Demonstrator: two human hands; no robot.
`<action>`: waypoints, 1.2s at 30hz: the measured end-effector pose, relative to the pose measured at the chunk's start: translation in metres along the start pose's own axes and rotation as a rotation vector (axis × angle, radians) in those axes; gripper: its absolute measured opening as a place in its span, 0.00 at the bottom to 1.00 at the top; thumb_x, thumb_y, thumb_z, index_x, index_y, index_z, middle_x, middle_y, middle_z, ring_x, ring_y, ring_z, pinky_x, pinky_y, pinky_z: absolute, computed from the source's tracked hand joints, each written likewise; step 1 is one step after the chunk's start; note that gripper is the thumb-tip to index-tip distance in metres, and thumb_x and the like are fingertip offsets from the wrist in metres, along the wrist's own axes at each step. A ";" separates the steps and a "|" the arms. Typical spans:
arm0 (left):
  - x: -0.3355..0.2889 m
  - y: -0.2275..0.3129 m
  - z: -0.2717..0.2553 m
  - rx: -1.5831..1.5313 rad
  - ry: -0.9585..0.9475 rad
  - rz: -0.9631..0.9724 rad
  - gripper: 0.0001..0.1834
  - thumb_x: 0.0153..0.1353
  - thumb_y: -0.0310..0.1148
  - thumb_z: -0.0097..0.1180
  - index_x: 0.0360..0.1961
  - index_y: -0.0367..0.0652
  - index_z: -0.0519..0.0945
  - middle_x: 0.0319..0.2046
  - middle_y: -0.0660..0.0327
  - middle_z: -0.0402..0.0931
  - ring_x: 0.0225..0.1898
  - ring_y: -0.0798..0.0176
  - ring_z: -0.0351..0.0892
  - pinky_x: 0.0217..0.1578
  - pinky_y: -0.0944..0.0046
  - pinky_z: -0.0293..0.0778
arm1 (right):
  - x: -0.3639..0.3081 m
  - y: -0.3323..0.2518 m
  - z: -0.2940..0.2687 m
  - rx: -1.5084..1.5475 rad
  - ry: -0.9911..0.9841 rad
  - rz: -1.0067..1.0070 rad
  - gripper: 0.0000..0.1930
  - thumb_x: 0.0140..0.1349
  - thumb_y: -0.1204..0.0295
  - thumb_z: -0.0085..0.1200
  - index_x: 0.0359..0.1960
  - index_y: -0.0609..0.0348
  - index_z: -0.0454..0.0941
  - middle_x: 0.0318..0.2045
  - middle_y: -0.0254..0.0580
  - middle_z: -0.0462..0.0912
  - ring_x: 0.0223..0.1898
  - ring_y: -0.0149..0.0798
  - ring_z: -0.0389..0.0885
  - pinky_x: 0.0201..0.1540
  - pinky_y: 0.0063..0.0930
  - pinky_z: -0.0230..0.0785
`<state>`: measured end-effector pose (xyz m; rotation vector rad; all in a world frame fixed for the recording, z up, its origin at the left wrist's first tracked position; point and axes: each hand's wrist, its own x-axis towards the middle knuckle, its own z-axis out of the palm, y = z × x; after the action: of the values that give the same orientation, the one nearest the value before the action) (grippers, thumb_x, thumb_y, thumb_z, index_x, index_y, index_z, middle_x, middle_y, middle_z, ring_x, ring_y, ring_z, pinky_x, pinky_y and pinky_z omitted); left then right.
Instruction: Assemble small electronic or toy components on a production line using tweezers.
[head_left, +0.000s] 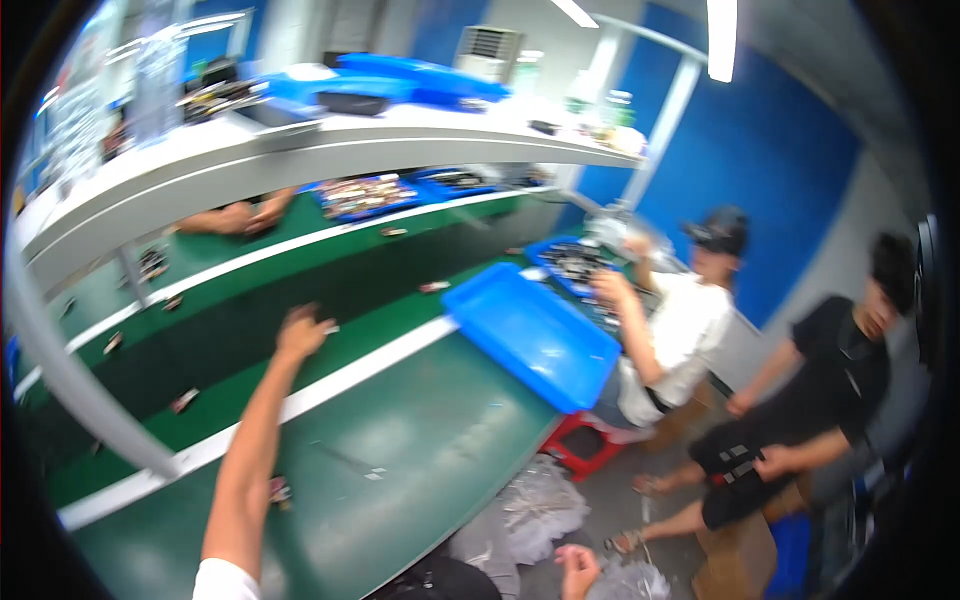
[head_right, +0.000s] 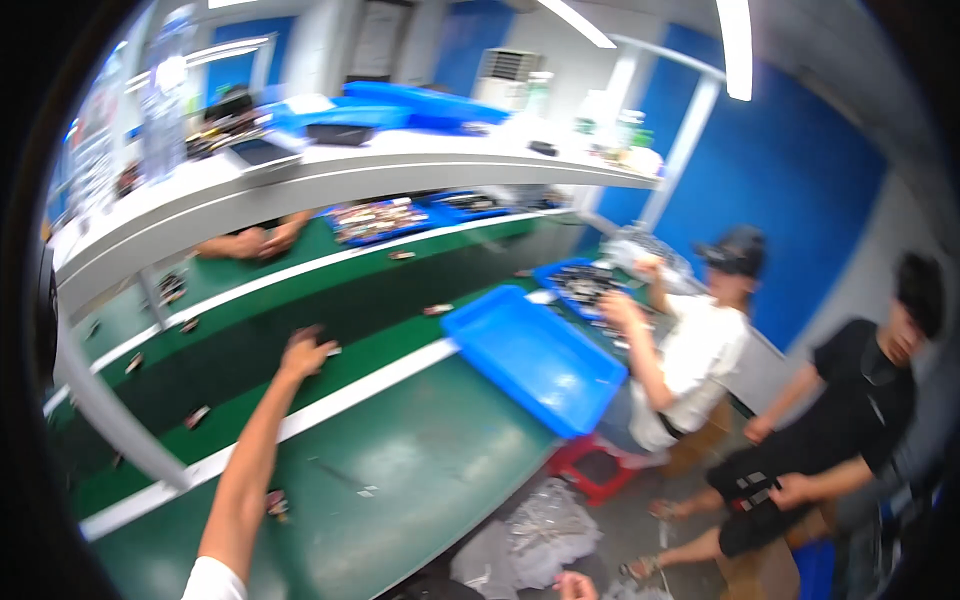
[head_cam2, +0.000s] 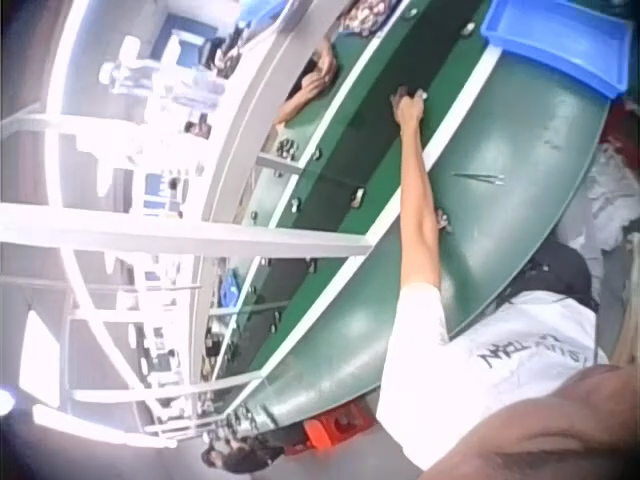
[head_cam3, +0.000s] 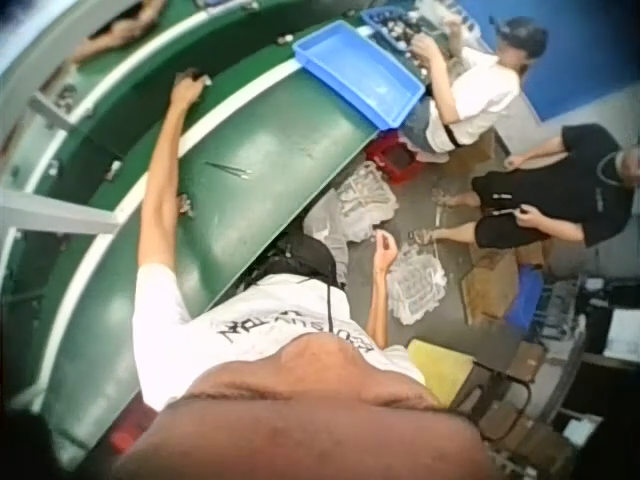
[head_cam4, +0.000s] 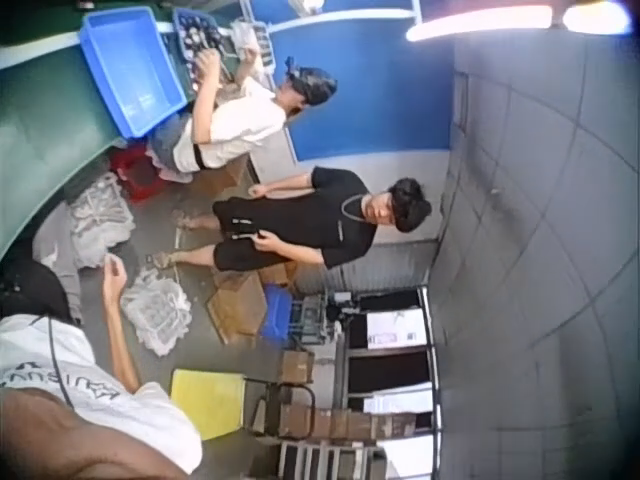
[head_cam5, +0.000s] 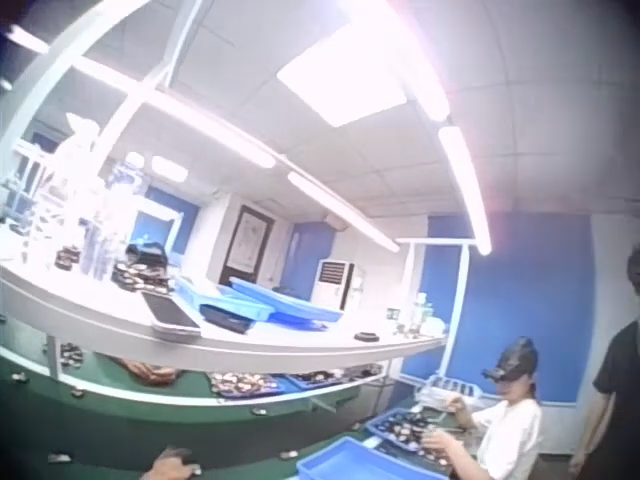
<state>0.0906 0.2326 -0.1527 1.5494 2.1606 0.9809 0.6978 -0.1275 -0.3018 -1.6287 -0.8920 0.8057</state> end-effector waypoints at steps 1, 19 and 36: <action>0.004 -0.004 0.003 0.304 0.006 0.015 0.35 0.59 0.53 0.62 0.64 0.45 0.75 0.64 0.49 0.72 0.69 0.46 0.64 0.65 0.49 0.67 | -0.026 0.029 -0.010 -0.263 0.116 -0.116 0.09 0.64 0.69 0.64 0.45 0.55 0.85 0.38 0.41 0.87 0.42 0.36 0.82 0.48 0.29 0.74; -0.111 0.102 0.012 -0.288 -0.811 0.163 0.07 0.62 0.31 0.66 0.37 0.39 0.85 0.26 0.61 0.82 0.19 0.69 0.75 0.18 0.69 0.70 | -0.337 0.362 -0.028 0.524 0.790 0.666 0.06 0.64 0.76 0.58 0.40 0.65 0.81 0.32 0.42 0.86 0.29 0.31 0.84 0.34 0.30 0.79; -0.388 0.276 0.054 0.132 -1.124 1.384 0.19 0.64 0.34 0.60 0.55 0.39 0.78 0.50 0.44 0.78 0.50 0.37 0.78 0.49 0.49 0.76 | -0.163 0.364 0.011 -0.580 0.057 0.771 0.17 0.61 0.53 0.53 0.28 0.49 0.88 0.31 0.37 0.89 0.39 0.38 0.87 0.46 0.39 0.77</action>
<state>0.4618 -0.0551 -0.0571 2.6709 0.2488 -0.0042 0.6635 -0.3212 -0.6487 -2.5643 -0.4485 1.0617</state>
